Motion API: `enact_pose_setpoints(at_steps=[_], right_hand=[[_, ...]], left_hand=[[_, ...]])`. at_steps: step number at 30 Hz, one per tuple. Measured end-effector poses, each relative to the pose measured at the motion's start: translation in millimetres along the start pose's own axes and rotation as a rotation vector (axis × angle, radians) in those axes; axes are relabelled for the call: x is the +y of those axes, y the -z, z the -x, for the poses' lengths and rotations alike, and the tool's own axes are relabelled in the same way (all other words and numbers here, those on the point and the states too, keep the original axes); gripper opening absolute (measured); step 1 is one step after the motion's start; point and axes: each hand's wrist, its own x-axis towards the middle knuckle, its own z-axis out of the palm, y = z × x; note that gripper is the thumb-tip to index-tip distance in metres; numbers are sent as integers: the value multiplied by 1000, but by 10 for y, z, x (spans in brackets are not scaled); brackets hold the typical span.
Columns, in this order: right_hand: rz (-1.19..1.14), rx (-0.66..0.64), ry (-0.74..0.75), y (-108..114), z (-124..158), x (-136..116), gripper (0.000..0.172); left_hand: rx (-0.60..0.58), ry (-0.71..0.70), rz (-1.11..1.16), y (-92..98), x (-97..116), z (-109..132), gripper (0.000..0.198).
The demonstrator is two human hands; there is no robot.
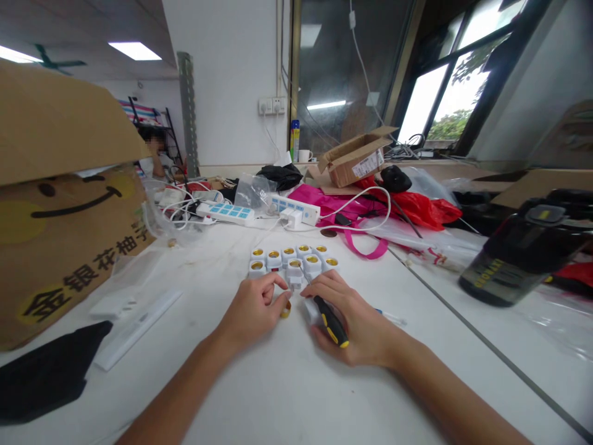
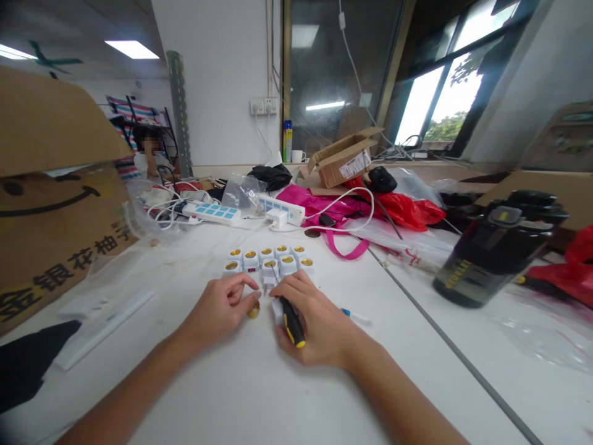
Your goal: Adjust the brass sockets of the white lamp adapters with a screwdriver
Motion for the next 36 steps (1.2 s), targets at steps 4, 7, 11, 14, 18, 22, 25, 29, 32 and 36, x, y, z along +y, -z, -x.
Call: enact_pose_setpoints(at_steps=[4, 7, 11, 14, 18, 22, 25, 29, 32, 36], right_hand=[[-42, 50, -20, -18, 44, 25, 65], [-57, 96, -29, -25, 56, 34, 66], [-91, 130, -69, -8, 40, 54, 56], [-100, 127, -121, 20, 27, 65, 49], [-88, 138, -151, 48, 23, 65, 43], [-65, 145, -139, 64, 31, 91, 38], [-54, 150, -135, 78, 43, 120, 37], [-57, 185, -161, 89, 53, 123, 30], [-81, 229, -189, 87, 51, 111, 21], [-114, 352, -246, 74, 54, 114, 22]], left_hand=[[1, 29, 41, -23, -3, -9, 28], [38, 74, 113, -34, -7, -14, 35], [108, 152, 273, -23, 5, -35, 41], [131, 231, 462, 1, 27, -70, 46], [117, 337, 814, 45, 84, -122, 39], [82, 418, 1161, 118, 186, -128, 23], [81, 489, 1342, 163, 256, -110, 21], [130, 574, 1453, 164, 291, -110, 33], [175, 607, 1489, 140, 286, -121, 45], [204, 583, 1536, 131, 292, -118, 54]])
